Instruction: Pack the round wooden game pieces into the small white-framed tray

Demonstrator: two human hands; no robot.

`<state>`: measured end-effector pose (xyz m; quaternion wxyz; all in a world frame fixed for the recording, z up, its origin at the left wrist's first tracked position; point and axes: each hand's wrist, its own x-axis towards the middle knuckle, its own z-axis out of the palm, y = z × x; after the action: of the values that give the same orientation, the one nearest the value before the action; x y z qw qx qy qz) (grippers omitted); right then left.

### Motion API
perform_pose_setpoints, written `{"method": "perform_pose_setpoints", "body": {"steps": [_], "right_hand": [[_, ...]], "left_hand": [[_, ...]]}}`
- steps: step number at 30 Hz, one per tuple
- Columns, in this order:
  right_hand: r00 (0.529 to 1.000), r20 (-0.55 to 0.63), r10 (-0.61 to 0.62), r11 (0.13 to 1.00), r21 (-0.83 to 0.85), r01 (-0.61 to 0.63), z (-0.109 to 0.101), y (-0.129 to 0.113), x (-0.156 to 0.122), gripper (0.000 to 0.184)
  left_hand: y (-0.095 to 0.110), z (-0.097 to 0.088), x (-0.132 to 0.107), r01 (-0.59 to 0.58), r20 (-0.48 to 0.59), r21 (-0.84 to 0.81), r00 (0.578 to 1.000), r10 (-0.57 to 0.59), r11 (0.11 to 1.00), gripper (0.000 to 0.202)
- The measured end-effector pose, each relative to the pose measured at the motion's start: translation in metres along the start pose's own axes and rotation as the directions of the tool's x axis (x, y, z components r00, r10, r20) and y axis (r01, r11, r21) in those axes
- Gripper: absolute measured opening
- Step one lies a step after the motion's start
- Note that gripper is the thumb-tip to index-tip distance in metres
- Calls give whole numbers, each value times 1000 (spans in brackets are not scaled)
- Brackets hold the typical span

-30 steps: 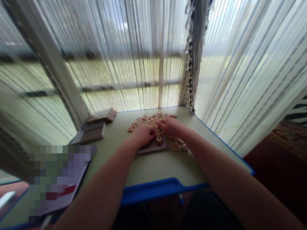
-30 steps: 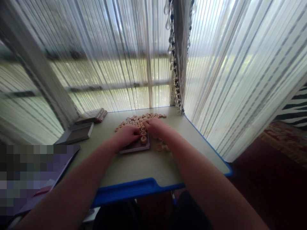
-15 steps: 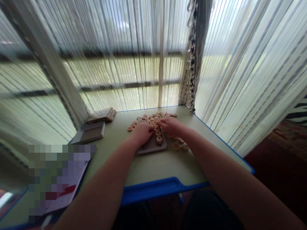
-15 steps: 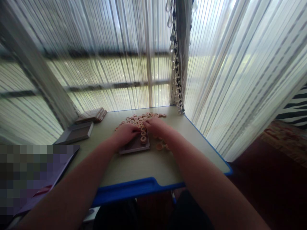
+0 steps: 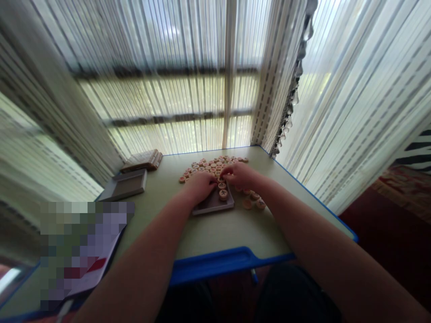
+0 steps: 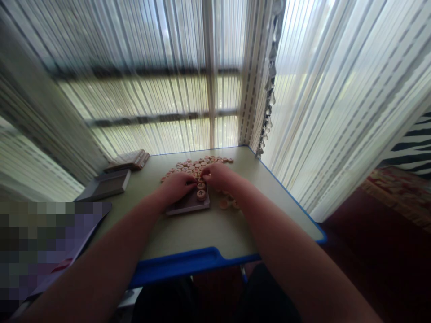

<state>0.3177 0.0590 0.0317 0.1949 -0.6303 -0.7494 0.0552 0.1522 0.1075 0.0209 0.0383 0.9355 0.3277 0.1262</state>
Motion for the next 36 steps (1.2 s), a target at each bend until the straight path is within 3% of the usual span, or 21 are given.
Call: {"method": "perform_pose_setpoints", "body": {"steps": [8, 15, 29, 36], "right_hand": [[1000, -20, -8, 1000, 8, 9, -1, 4, 0, 23], [997, -3, 82, 994, 71, -81, -2, 2, -3, 24], [999, -13, 42, 997, 64, -41, -4, 0, -3, 20], [999, -17, 41, 997, 68, -39, -5, -1, -4, 22]], "left_hand": [[0, -1, 0, -15, 23, -23, 1000, 15, 1000, 27], [-2, 1, -1, -29, 27, -36, 999, 30, 999, 28], [-2, 0, -1, 0, 40, -83, 999, 3, 997, 30], [2, -9, -5, 15, 79, -118, 997, -5, 993, 28]]}}
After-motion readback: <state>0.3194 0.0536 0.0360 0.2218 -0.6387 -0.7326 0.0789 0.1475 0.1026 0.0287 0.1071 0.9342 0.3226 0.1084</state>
